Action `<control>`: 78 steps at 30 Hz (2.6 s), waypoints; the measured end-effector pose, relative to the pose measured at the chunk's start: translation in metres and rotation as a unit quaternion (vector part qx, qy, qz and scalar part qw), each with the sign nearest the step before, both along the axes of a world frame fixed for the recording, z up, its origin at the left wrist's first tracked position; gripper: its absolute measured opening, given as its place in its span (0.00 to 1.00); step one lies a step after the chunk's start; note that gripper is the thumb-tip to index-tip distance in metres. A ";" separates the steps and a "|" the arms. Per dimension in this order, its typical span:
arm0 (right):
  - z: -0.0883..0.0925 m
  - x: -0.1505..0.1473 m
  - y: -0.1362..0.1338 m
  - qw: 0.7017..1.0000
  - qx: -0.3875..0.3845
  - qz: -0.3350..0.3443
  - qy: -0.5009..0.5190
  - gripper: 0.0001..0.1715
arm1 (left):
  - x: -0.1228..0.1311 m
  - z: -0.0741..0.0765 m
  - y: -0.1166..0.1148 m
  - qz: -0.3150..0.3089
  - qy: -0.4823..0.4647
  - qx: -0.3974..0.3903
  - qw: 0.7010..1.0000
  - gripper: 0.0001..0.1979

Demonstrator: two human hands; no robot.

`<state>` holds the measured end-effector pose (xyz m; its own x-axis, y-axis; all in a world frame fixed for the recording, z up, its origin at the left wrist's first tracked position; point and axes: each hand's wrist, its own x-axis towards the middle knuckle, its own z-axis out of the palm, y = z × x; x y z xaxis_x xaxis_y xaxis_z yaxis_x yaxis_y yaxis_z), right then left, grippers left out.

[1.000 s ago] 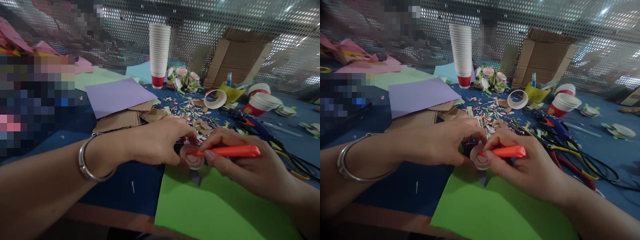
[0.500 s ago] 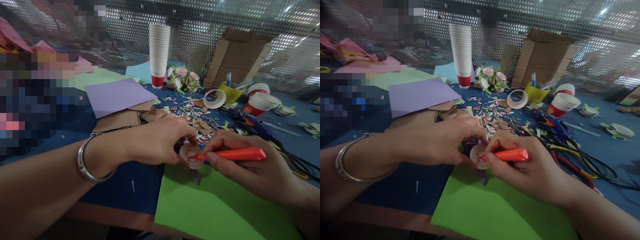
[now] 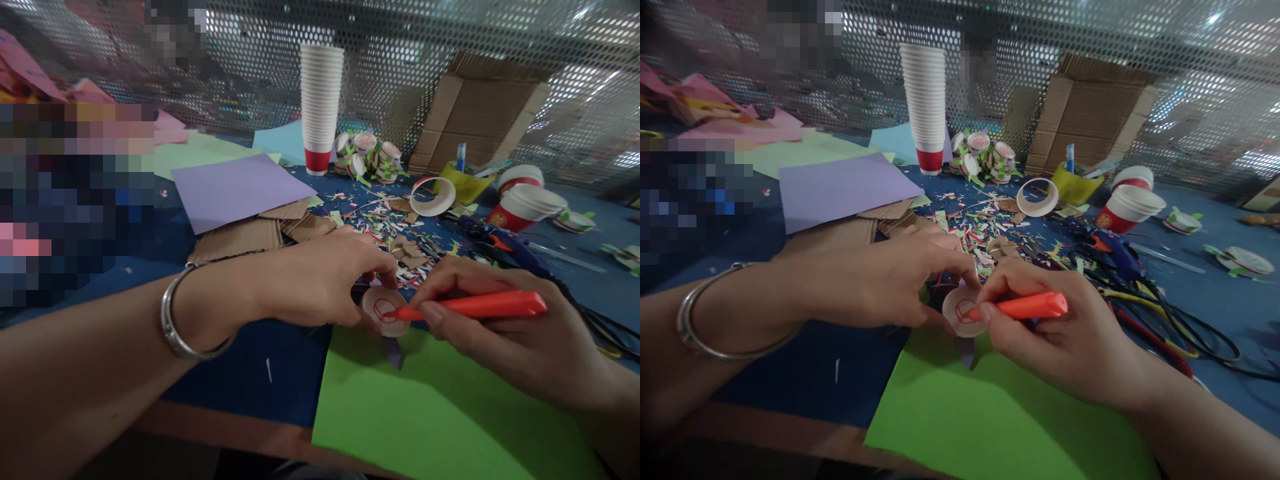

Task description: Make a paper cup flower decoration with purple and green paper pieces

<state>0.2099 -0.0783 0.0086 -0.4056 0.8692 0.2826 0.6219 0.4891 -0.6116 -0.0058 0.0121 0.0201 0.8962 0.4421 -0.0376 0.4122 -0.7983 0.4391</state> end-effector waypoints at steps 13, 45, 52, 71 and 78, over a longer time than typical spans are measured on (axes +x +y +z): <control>-0.007 -0.003 0.008 1.000 0.018 -0.022 0.005 0.04 | 0.000 0.005 -0.003 -0.006 0.004 0.021 1.000 0.18; 0.001 0.000 -0.001 1.000 -0.001 -0.003 -0.004 0.07 | 0.000 0.001 0.000 -0.011 -0.001 -0.002 1.000 0.18; -0.001 0.000 -0.002 1.000 0.007 -0.003 0.002 0.07 | 0.000 0.001 0.001 -0.010 -0.001 -0.001 1.000 0.20; -0.001 0.000 -0.003 1.000 0.014 0.007 0.001 0.06 | 0.000 0.001 0.000 -0.009 -0.009 -0.019 1.000 0.18; 0.001 -0.005 0.003 0.998 0.054 -0.031 0.006 0.07 | 0.001 0.001 0.000 0.006 0.013 -0.004 1.000 0.23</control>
